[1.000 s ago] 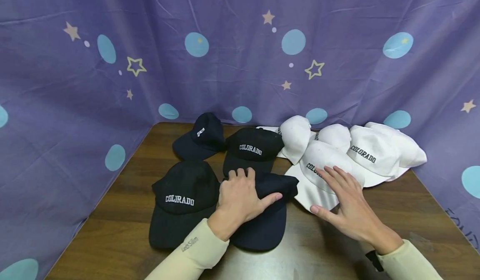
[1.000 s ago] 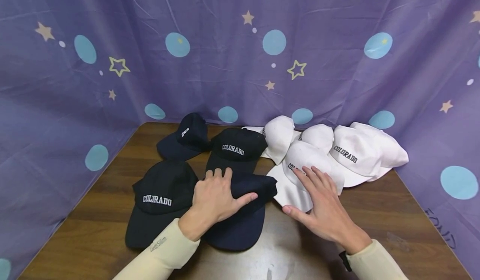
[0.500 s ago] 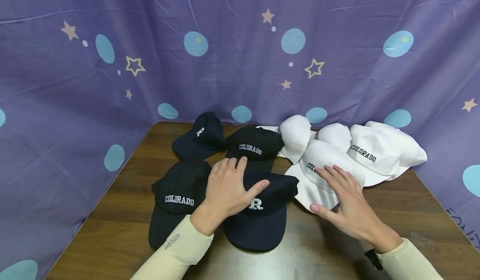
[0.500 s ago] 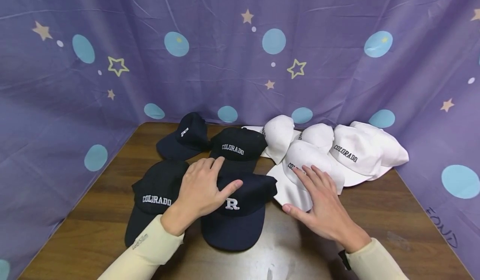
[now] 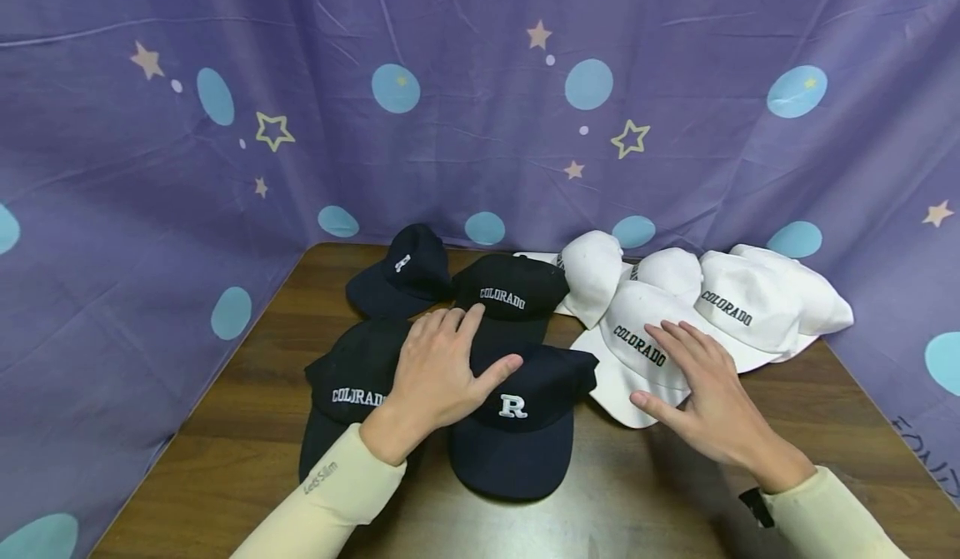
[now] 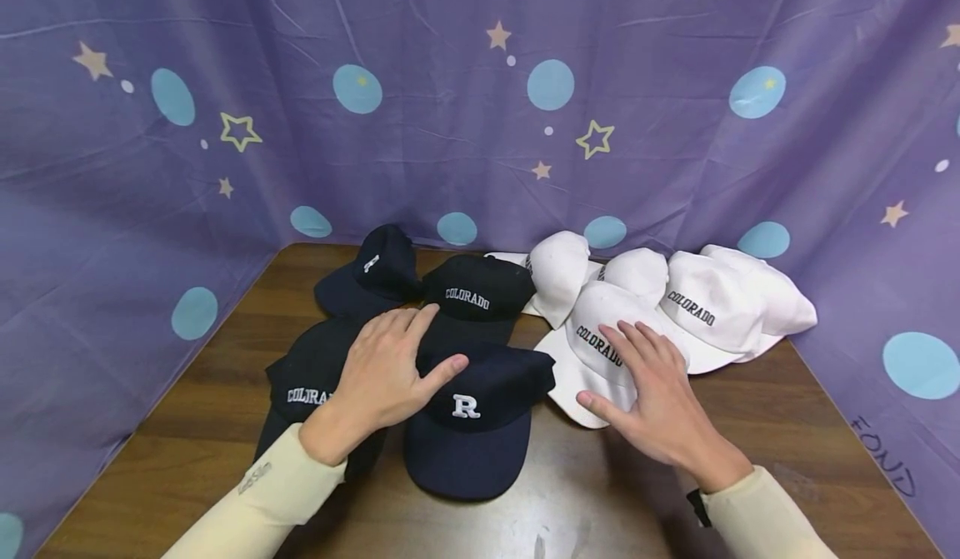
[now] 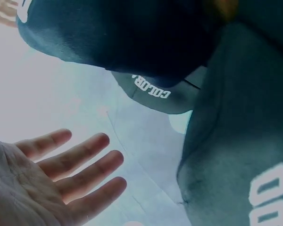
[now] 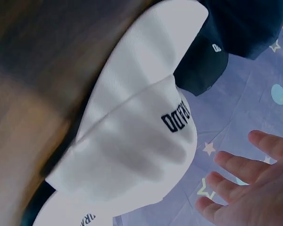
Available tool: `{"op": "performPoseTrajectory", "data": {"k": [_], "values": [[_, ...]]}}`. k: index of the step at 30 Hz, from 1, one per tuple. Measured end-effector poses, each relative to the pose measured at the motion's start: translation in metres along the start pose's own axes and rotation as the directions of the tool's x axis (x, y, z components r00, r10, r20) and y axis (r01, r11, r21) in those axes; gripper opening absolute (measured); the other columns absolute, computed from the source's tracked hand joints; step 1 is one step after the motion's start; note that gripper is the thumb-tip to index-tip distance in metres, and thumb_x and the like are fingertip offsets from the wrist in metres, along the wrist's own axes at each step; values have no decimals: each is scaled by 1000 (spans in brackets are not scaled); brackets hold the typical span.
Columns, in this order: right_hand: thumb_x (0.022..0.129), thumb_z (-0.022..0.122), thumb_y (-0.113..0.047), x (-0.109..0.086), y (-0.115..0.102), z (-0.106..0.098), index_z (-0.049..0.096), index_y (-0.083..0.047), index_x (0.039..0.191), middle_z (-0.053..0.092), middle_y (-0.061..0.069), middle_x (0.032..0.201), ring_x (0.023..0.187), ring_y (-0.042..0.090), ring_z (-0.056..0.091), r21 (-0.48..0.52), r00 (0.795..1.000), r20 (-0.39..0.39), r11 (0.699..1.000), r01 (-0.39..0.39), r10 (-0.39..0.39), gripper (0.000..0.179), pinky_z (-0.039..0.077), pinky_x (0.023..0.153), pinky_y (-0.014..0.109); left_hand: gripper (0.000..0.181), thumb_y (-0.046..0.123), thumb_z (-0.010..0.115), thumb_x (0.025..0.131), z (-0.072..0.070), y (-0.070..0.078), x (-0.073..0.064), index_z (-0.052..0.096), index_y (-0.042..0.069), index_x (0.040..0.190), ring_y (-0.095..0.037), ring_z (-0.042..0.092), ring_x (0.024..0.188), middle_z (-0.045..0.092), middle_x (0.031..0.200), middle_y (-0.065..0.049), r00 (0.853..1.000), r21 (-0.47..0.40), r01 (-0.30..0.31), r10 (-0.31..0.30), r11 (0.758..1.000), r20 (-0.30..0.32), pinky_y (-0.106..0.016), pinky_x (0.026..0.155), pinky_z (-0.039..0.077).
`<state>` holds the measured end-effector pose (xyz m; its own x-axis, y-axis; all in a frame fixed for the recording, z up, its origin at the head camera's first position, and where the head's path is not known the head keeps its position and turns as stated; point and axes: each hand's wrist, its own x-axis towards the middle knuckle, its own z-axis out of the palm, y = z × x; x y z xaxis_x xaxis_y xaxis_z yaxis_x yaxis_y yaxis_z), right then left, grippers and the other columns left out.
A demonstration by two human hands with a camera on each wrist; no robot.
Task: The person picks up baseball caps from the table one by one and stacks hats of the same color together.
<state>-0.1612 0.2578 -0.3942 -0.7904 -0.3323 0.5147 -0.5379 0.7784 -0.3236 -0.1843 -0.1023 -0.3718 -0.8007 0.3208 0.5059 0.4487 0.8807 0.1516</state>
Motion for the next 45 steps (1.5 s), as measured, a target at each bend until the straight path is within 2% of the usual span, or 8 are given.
{"op": "performPoseTrajectory", "data": {"k": [9, 14, 22, 32, 39, 45], "values": [[87, 79, -40, 10, 11, -13, 49, -11, 152, 46, 25, 151, 140, 49, 37, 0, 997, -3, 997, -75, 76, 77, 21, 112, 67, 91, 79, 45, 92, -4, -9, -5, 52, 8, 149, -37, 55, 127, 62, 135, -18, 1000, -20, 5, -5, 1000, 19, -54, 110, 40], [90, 77, -41, 16, 22, -19, 51, -7, 148, 46, 28, 150, 136, 52, 40, -8, 991, -15, 992, -130, 130, 72, 24, 107, 72, 92, 78, 45, 92, -8, -16, -8, 50, 8, 151, -36, 54, 128, 61, 137, -17, 1000, -24, 17, -16, 1000, 24, -53, 112, 39], [93, 73, -44, 30, 34, -30, 54, -1, 143, 54, 31, 141, 126, 57, 46, -41, 976, -8, 975, -219, 219, 68, 33, 100, 70, 94, 80, 44, 92, -15, -27, -9, 49, 8, 151, -36, 55, 128, 62, 137, -16, 998, -21, 21, -20, 1000, 52, -53, 112, 40], [95, 68, -53, 47, 42, -35, 52, 1, 144, 54, 34, 139, 122, 58, 47, -94, 961, 50, 959, -266, 271, 74, 32, 96, 71, 91, 78, 45, 93, -21, -39, -10, 47, 11, 153, -34, 50, 135, 58, 142, -15, 995, -61, 8, -2, 998, 96, -53, 116, 36], [95, 67, -56, 54, 51, -32, 52, 5, 142, 55, 34, 138, 112, 54, 47, -128, 954, 59, 950, -285, 294, 78, 32, 92, 67, 88, 76, 47, 93, -21, -41, -11, 47, 12, 154, -36, 46, 139, 55, 146, -15, 996, -87, -10, 18, 996, 83, -53, 118, 33], [95, 64, -57, 59, 59, -29, 52, 8, 141, 56, 35, 135, 115, 61, 48, -158, 945, 86, 940, -301, 317, 80, 33, 91, 70, 88, 76, 47, 94, -22, -42, -13, 46, 12, 154, -36, 45, 140, 54, 148, -14, 996, -92, -5, 14, 996, 93, -53, 119, 31]]}}
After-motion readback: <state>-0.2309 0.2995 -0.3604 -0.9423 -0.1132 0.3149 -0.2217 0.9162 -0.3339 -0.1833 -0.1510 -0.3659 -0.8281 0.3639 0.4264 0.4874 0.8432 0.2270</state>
